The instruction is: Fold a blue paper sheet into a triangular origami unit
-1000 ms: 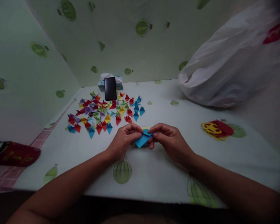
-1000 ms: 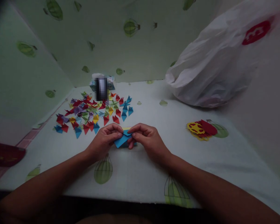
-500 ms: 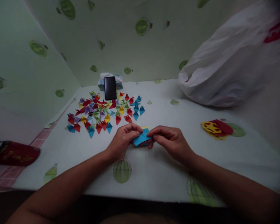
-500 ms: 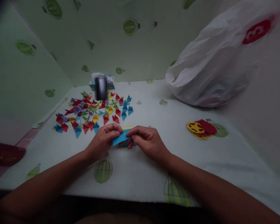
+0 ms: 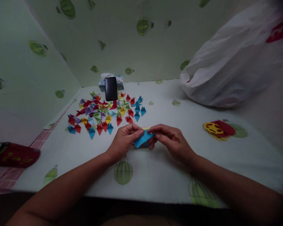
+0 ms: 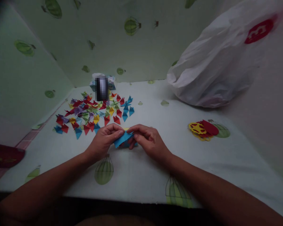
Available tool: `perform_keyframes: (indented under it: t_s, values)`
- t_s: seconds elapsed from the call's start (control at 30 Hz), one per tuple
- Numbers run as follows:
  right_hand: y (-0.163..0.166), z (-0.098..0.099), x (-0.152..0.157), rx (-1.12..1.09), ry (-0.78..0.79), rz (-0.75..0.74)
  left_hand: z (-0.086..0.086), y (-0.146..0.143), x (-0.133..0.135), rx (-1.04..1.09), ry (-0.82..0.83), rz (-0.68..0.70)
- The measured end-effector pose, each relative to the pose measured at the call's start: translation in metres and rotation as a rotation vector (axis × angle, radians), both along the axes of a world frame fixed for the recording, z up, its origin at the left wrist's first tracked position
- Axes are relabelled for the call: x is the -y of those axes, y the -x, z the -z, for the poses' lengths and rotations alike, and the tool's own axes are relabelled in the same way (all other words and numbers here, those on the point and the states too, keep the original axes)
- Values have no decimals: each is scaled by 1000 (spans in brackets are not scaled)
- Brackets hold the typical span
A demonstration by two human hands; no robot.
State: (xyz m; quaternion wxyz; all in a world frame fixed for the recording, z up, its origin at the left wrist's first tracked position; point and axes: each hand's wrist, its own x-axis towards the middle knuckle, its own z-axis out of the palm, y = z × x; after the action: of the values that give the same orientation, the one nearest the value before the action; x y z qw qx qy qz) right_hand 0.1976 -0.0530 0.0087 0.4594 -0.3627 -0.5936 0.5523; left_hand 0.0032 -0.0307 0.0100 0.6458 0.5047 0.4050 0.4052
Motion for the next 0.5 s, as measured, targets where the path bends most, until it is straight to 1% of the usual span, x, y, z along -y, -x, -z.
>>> perform_keyframes:
  t_s: [0.1, 0.2, 0.3, 0.37, 0.5]
  values:
    - [0, 2, -2, -53, 96, 9, -1, 0, 1, -73, -85, -6]
    - [2, 3, -3, -14, 217, -45, -1, 0, 2, -153, -177, 7]
    - [4, 2, -2, 16, 302, -65, -1, 0, 3, -202, -222, 12]
    - [5, 1, 0, 51, 293, -26, -1, 0, 3, -219, -220, 25]
    - [5, 0, 2, 158, 202, 67, 0, 0, 1, -267, -201, 50]
